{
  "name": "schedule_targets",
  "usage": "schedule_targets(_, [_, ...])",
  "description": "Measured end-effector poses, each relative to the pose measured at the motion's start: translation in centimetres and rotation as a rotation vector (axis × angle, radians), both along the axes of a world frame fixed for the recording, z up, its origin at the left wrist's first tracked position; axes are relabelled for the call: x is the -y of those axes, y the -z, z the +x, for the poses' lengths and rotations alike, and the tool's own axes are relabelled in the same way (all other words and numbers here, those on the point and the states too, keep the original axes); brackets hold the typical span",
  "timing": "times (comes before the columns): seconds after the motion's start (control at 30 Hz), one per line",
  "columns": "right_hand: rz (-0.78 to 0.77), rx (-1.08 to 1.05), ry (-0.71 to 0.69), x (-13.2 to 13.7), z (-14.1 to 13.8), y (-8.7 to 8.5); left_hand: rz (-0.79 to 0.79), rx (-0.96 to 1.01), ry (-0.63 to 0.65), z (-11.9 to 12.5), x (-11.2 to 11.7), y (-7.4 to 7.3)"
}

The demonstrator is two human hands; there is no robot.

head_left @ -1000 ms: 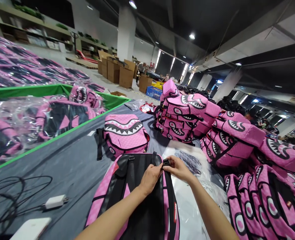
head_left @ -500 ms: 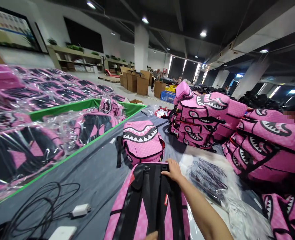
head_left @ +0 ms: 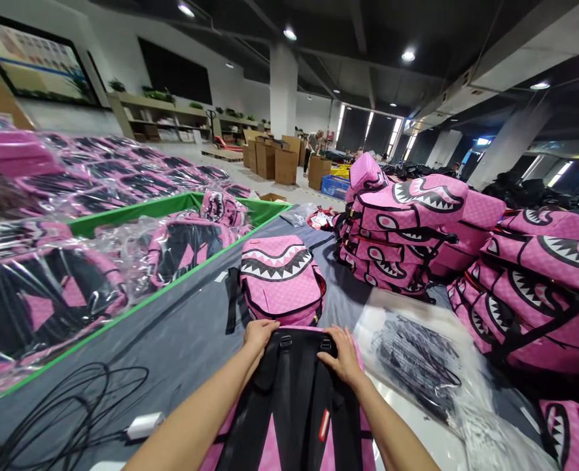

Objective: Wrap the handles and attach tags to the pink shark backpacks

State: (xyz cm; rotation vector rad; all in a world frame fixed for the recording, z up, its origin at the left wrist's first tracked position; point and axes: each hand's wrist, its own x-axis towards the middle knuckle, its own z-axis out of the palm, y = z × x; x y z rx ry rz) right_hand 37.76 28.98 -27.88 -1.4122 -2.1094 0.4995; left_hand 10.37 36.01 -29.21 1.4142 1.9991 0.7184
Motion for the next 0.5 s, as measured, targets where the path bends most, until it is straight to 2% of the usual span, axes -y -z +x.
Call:
schedule_targets(0.1, [0.051,-0.019,0.003,0.4,-0.3,0.5,0.070,-0.038,0.096,0.2,0.0,0.4])
schedule_targets(0.2, [0.126,0.001,-0.017,1.2,0.0,0.4,0.243,-0.056,0.282,0.6,1.5,0.5])
schedule_targets(0.33, [0.202,0.051,-0.011,3.8,0.4,0.6,0.515,-0.115,0.450,1.2,6.1,1.5])
schedule_targets(0.5, [0.347,0.154,0.079,8.8,-0.1,2.7,0.723,-0.213,0.475,1.1,12.2,4.1])
